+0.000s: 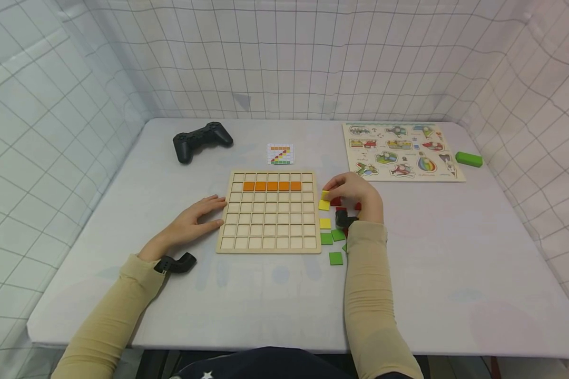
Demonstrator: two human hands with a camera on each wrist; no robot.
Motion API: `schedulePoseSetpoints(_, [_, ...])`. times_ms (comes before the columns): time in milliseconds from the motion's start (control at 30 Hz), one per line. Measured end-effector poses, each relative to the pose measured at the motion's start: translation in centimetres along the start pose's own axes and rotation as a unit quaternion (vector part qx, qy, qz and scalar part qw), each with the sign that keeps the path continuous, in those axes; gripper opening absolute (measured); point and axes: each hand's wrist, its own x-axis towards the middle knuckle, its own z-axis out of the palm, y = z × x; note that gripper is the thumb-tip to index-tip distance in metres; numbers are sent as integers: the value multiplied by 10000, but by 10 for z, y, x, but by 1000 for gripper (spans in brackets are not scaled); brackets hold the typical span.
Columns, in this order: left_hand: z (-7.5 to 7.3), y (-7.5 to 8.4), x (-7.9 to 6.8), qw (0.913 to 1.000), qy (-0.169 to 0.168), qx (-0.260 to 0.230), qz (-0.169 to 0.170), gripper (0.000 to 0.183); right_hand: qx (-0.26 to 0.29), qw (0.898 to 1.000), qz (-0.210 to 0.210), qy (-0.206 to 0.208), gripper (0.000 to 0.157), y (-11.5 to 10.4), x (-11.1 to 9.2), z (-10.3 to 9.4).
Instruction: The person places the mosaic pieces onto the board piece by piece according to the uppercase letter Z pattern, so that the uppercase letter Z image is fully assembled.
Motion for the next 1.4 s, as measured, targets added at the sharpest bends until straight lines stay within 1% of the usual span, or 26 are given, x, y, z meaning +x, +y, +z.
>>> schedulePoseSetpoints(67, [0,0,0,10000,-4,-3,4,54,6,10000,16,25,32,-1,-1,-2])
schedulePoseSetpoints(167, [0,0,0,10000,-11,0,5,54,90,9999,-66,99,33,-2,-3,-4])
schedulePoseSetpoints(333, [1,0,0,9999,56,-1,89,54,134,9984,-423,339,30,-10,-5,-4])
schedulePoseSetpoints(400, [2,-1,0,9998,119,-17,144,54,67,9978,-518,407,28,-14,-5,-4])
schedulePoseSetpoints(533, [3,-2,0,9995,220,6,235,55,-55,9970,-578,505,28,-22,-4,-2])
schedulePoseSetpoints(700, [1,0,0,9999,85,-6,101,55,-232,9948,-750,656,27,-28,0,1])
schedulePoseSetpoints(767, [0,1,0,10000,28,21,38,55,-197,9945,-775,680,26,-31,1,4])
schedulePoseSetpoints(833, [0,2,0,10000,-10,34,0,55,-139,9946,-784,668,25,-34,3,6])
schedulePoseSetpoints(967, [-1,2,0,10000,-23,-4,-40,54,5,9954,-815,506,24,-41,7,13])
schedulePoseSetpoints(1167, [-1,2,-1,10000,-5,-9,-27,54,-196,9945,-983,303,22,-49,9,21])
schedulePoseSetpoints(1400, [-1,3,-1,10000,-22,-35,-27,53,-479,9932,-1044,179,21,-49,15,27])
